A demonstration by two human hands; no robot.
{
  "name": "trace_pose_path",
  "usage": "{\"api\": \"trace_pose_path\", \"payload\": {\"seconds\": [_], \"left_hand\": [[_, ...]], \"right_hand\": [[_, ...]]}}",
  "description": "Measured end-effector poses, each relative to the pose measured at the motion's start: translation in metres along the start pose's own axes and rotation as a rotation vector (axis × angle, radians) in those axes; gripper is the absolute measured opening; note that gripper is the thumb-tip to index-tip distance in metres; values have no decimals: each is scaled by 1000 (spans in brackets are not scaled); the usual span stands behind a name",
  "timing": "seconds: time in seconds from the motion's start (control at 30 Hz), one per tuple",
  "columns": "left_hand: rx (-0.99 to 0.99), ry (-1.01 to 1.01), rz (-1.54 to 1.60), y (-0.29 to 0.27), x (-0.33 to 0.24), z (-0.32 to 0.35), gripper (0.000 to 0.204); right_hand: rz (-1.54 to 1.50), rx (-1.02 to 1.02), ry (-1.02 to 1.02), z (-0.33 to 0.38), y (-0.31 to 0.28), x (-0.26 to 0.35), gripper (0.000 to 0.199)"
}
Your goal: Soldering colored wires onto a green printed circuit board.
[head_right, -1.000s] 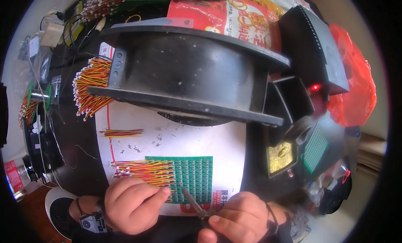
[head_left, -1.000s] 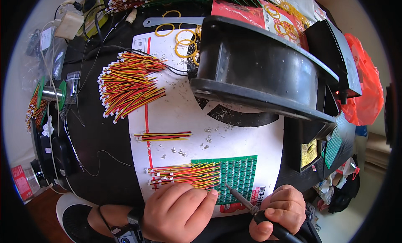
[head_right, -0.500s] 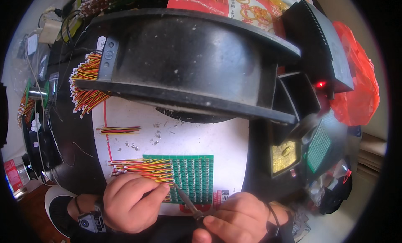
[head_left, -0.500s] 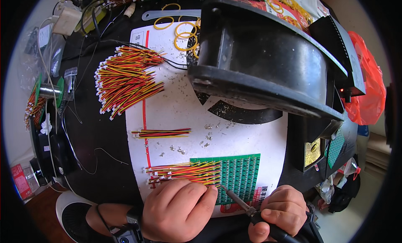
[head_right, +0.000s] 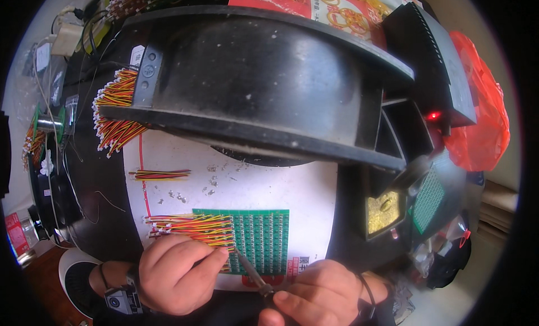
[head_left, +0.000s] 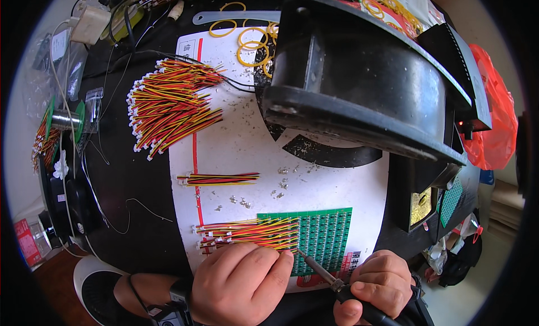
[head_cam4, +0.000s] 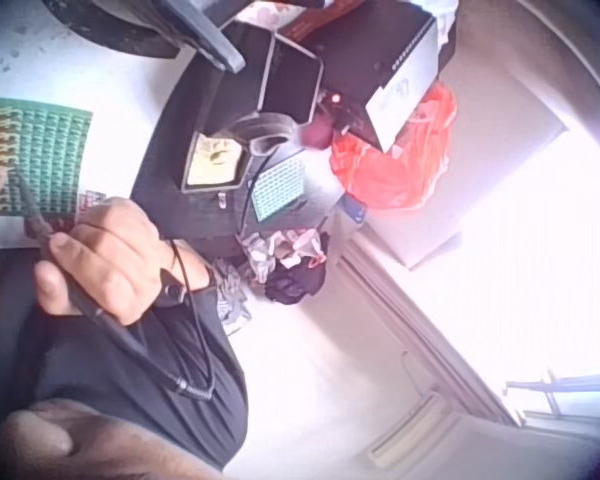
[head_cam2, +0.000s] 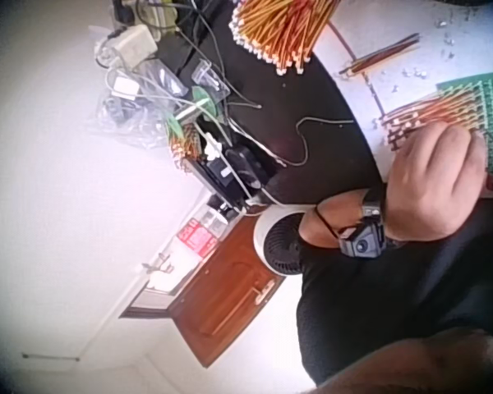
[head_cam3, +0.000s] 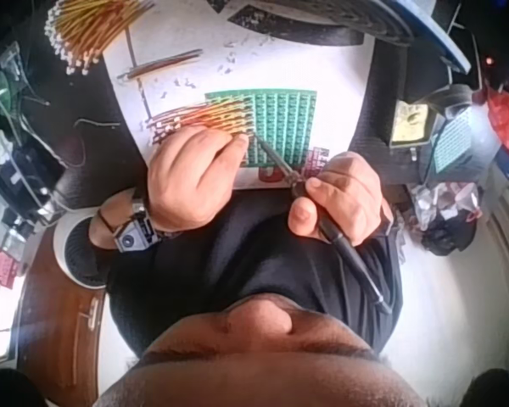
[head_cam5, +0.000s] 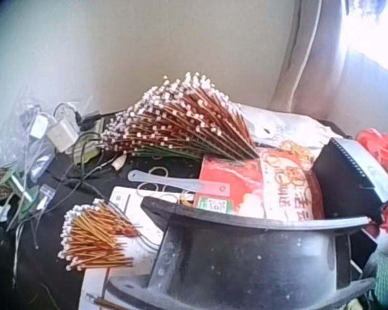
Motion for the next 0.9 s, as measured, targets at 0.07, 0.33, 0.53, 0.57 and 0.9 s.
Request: {"api": "trace_pose_path", "payload": {"seconds": [0.07, 0.33, 0.53, 0.57, 0.9], "left_hand": [[4, -10, 7, 0, -1, 0, 25], [23, 10, -1, 1, 0, 1, 25], [31, -18, -1, 1, 1, 3, 24], [45, -1, -14, 0, -1, 0, 24], [48, -7, -27, 2, -1, -1, 22]], "right_hand": [[-5, -4, -4, 0, 0, 0, 18], [-5, -6, 2, -1, 1, -1, 18], [-8, 13, 5, -1, 2, 0, 18], [-2, 8, 12, -1, 1, 0, 18], [-27, -4, -28, 1, -2, -1, 21]]}}
Point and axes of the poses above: each hand's wrist, its own z-axis away from the middle knuckle, its own y-axis out of the palm, x = y × z, the point moved 5 cm from there along -z, towards the middle knuckle, and after that the axes turned 7 degrees about y, right-handed, at the moved point
